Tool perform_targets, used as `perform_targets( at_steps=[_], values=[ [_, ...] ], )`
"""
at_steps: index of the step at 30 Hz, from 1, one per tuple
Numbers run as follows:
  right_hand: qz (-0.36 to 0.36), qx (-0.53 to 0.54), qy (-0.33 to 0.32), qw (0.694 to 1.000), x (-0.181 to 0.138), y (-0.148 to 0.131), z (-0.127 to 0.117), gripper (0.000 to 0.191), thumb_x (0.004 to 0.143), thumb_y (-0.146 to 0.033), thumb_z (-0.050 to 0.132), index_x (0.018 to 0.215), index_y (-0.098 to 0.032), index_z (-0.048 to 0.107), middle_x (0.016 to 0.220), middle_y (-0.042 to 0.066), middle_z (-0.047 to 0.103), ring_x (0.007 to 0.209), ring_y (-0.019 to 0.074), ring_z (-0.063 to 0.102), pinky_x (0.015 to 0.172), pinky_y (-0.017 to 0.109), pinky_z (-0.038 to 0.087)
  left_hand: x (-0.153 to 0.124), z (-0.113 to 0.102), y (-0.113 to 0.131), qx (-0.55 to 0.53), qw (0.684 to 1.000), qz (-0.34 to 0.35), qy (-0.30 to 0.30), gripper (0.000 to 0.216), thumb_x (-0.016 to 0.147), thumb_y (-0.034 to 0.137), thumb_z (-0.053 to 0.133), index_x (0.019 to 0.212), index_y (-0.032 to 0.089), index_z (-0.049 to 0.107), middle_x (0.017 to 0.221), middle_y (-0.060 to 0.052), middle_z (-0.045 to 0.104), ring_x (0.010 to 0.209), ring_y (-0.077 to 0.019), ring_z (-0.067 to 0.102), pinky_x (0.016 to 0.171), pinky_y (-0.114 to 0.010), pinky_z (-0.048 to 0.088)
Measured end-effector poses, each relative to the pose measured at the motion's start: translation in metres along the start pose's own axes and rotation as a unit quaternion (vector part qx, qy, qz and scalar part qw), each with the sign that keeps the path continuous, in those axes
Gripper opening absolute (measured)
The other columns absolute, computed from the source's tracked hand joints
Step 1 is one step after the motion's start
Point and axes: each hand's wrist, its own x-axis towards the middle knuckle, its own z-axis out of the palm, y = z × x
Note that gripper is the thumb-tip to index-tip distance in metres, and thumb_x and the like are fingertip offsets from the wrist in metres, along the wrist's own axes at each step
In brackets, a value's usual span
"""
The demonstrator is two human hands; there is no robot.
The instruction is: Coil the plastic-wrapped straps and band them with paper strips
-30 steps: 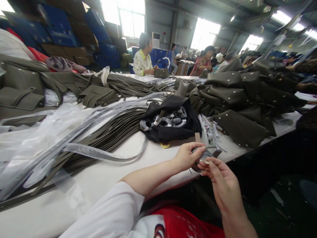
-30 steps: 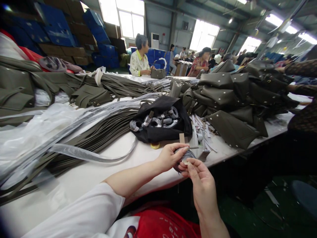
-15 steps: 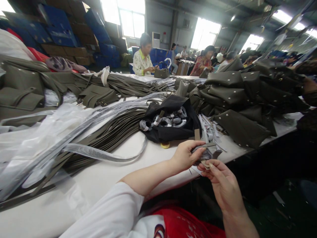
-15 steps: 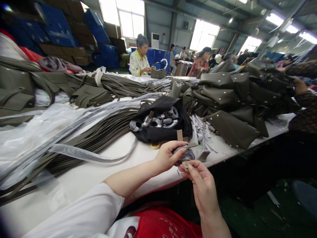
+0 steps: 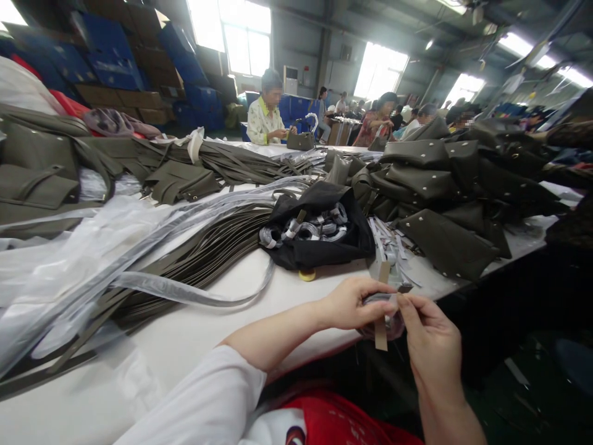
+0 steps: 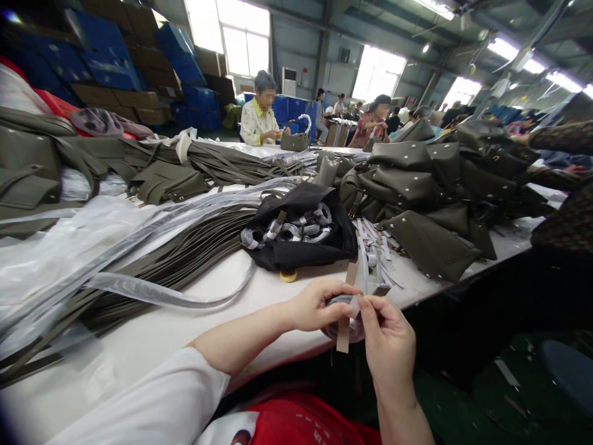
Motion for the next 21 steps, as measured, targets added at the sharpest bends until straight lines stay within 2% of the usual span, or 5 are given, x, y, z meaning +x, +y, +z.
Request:
perform_targets(
  at_steps=[3,7,12,17,21],
  values=[
    [-0.022,-0.016,0.005,1.0,0.002,0.001,-0.002,0.023,0.082,-0.042,0.073,0.084,-0.02,0.07,0.077,0.002,0.069,0.068,0.0188,0.061,0.063,0.03,0.049,0.0,-0.001,-0.001,-0.001,1.0,-0.004,-0.01,0.058,0.069,0.035,0.08,0.122,0.016,0.067,0.102,-0.007,0.073,0.089,-0.0207,0.068,0.083,-0.027,0.052],
    [-0.125,-0.089,-0.051,0.987,-0.005,-0.002,-0.01,0.014,0.089,-0.03,0.062,0.1,-0.023,0.067,0.087,0.003,0.066,0.077,0.0203,0.062,0.071,0.033,0.05,0.004,-0.006,-0.009,-0.016,0.996,-0.043,0.075,0.053,0.067,0.016,0.07,0.12,0.014,0.067,0.108,-0.008,0.072,0.092,-0.02,0.067,0.085,-0.028,0.052],
    [-0.298,-0.267,-0.162,0.902,-0.005,-0.004,-0.004,0.036,0.086,-0.018,0.06,0.12,-0.025,0.064,0.095,0.007,0.068,0.085,0.0254,0.064,0.08,0.041,0.05,0.009,-0.011,-0.02,-0.113,0.981,-0.088,0.128,0.05,0.069,0.021,0.072,0.117,0.011,0.067,0.097,-0.008,0.072,0.08,-0.0172,0.066,0.074,-0.025,0.053],
    [-0.381,-0.262,-0.146,0.874,-0.007,-0.014,-0.001,0.037,0.091,-0.013,0.059,0.122,-0.031,0.068,0.091,0.004,0.074,0.08,0.0223,0.068,0.078,0.037,0.052,0.013,-0.015,-0.029,-0.129,0.972,-0.092,0.175,0.051,0.067,0.025,0.076,0.116,0.011,0.067,0.098,-0.008,0.072,0.083,-0.0177,0.066,0.077,-0.026,0.053],
    [-0.439,-0.268,-0.089,0.853,-0.03,-0.027,-0.035,0.048,0.085,-0.01,0.066,0.127,-0.033,0.066,0.091,0.002,0.075,0.076,0.021,0.068,0.075,0.034,0.051,0.016,-0.037,-0.035,-0.065,0.958,-0.097,0.262,0.048,0.069,0.019,0.072,0.117,0.013,0.067,0.107,-0.008,0.072,0.094,-0.0202,0.067,0.089,-0.031,0.052]
  ],
)
